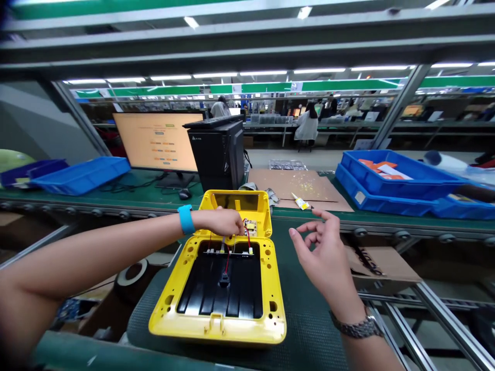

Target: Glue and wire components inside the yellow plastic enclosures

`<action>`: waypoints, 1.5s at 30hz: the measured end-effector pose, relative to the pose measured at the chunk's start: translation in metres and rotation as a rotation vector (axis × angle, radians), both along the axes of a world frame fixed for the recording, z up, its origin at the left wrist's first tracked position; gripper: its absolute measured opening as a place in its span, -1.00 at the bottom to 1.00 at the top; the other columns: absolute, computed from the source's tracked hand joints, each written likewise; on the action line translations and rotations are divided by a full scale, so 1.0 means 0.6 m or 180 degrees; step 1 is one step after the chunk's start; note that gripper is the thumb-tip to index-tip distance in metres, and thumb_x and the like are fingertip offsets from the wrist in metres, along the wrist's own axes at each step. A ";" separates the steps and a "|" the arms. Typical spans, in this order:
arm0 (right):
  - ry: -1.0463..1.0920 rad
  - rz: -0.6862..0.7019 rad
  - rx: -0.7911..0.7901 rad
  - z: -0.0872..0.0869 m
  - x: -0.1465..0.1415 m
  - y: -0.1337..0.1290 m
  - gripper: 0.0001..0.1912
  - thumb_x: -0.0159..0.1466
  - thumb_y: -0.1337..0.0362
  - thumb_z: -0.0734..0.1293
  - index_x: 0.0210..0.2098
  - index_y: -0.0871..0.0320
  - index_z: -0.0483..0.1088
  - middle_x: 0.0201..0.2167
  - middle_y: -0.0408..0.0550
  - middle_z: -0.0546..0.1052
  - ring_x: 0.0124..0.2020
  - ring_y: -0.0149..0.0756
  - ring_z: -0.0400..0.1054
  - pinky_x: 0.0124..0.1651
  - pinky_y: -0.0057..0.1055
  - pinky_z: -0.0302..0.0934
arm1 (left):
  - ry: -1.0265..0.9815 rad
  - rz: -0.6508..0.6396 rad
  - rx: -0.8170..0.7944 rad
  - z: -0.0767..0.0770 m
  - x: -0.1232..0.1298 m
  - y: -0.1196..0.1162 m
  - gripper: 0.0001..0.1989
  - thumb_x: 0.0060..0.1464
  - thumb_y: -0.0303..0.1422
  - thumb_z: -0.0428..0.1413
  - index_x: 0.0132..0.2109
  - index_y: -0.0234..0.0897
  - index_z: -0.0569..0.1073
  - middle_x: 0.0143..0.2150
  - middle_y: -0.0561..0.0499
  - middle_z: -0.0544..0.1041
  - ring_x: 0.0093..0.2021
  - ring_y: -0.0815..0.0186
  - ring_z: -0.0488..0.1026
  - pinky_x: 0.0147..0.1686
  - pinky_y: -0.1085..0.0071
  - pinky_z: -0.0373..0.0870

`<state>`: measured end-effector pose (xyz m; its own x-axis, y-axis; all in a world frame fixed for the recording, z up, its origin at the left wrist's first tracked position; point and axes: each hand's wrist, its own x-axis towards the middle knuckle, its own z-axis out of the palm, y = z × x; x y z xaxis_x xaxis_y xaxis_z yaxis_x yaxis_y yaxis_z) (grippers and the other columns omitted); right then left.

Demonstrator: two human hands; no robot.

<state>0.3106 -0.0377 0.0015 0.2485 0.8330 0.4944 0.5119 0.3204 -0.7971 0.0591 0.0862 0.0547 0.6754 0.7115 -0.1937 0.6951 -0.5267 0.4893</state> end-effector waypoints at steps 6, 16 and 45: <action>0.0233 0.0261 -0.0139 0.001 -0.008 -0.038 -0.32 0.22 -0.13 0.47 0.12 0.06 0.17 -0.31 -0.05 0.50 -0.45 -0.28 0.35 -0.50 -0.38 0.23 | 0.0049 0.0684 0.1342 0.024 -0.096 -0.064 -0.79 0.07 -0.32 0.18 -0.22 -0.26 0.69 -0.16 -0.12 0.69 -0.10 0.06 0.57 -0.01 0.24 0.38; 0.0356 0.0772 -0.0315 0.001 -0.047 0.005 -0.33 0.22 -0.16 0.46 0.09 0.08 0.19 -0.30 -0.01 0.50 -0.38 -0.20 0.41 -0.41 -0.30 0.33 | -0.0810 0.1609 0.1246 -0.066 -0.132 -0.100 -0.79 0.09 -0.27 0.21 -0.22 -0.22 0.71 -0.19 -0.07 0.71 -0.17 0.09 0.62 -0.11 0.27 0.45; -0.0903 0.3437 -0.1352 0.046 -0.257 0.287 -0.86 0.42 0.26 0.29 -0.24 0.10 0.48 -0.14 -0.04 0.48 -0.06 -0.19 0.38 0.08 -0.22 0.24 | -0.0337 0.2833 0.0286 -0.045 -0.112 -0.153 -0.72 0.35 -0.33 -0.09 0.02 -0.21 0.49 0.31 -0.25 0.31 0.09 0.02 0.51 0.07 0.11 0.46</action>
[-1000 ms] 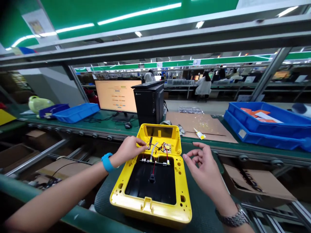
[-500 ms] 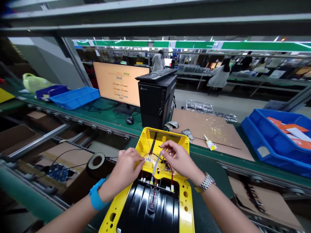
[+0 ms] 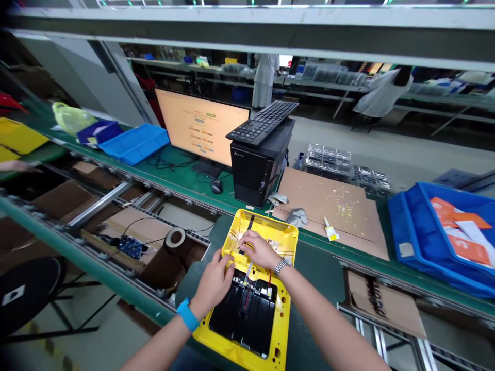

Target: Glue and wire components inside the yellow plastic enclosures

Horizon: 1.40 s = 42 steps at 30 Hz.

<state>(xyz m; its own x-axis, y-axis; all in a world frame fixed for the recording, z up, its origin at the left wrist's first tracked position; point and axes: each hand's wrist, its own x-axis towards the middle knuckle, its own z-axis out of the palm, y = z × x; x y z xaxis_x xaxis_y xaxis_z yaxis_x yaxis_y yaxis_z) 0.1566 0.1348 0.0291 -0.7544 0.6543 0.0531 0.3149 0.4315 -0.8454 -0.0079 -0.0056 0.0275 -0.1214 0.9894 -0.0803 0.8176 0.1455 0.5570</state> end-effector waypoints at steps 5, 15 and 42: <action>-0.0307 0.0509 0.0486 -0.012 -0.011 0.014 -0.91 0.40 0.32 0.34 -0.23 0.08 0.50 0.01 -0.03 0.48 0.10 -0.16 0.32 0.18 -0.17 0.15 | -0.0276 0.0155 -0.0062 -0.004 0.005 0.007 -0.75 0.36 -0.28 -0.07 0.00 -0.20 0.46 0.29 -0.16 0.30 -0.06 0.14 0.56 -0.03 0.23 0.47; -0.0696 0.1079 0.0962 -0.018 -0.024 0.019 -0.86 0.45 0.24 0.31 -0.19 0.06 0.52 -0.04 -0.03 0.50 0.05 -0.15 0.28 0.06 -0.18 0.06 | -0.0515 0.0161 0.0054 -0.015 0.003 0.009 -0.75 0.33 -0.28 -0.04 0.02 -0.20 0.48 0.23 -0.14 0.31 -0.03 0.16 0.54 0.03 0.23 0.43; -0.0895 0.0757 0.1309 -0.034 -0.061 0.015 -0.93 0.31 0.33 0.44 -0.33 0.13 0.50 -0.28 -0.08 0.52 -0.12 -0.18 0.34 0.01 -0.21 -0.07 | -0.0379 0.0175 0.0007 -0.014 -0.001 0.010 -0.73 0.31 -0.30 -0.03 0.03 -0.19 0.50 0.26 -0.14 0.31 -0.01 0.13 0.54 0.06 0.24 0.40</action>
<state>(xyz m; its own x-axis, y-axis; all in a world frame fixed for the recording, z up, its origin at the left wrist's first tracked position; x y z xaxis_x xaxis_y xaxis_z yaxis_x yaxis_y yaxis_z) 0.1199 0.1437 0.0089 -0.9008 0.4320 0.0433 0.3579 0.7952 -0.4895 -0.0084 0.0003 0.0190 -0.1652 0.9817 -0.0950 0.7366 0.1869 0.6500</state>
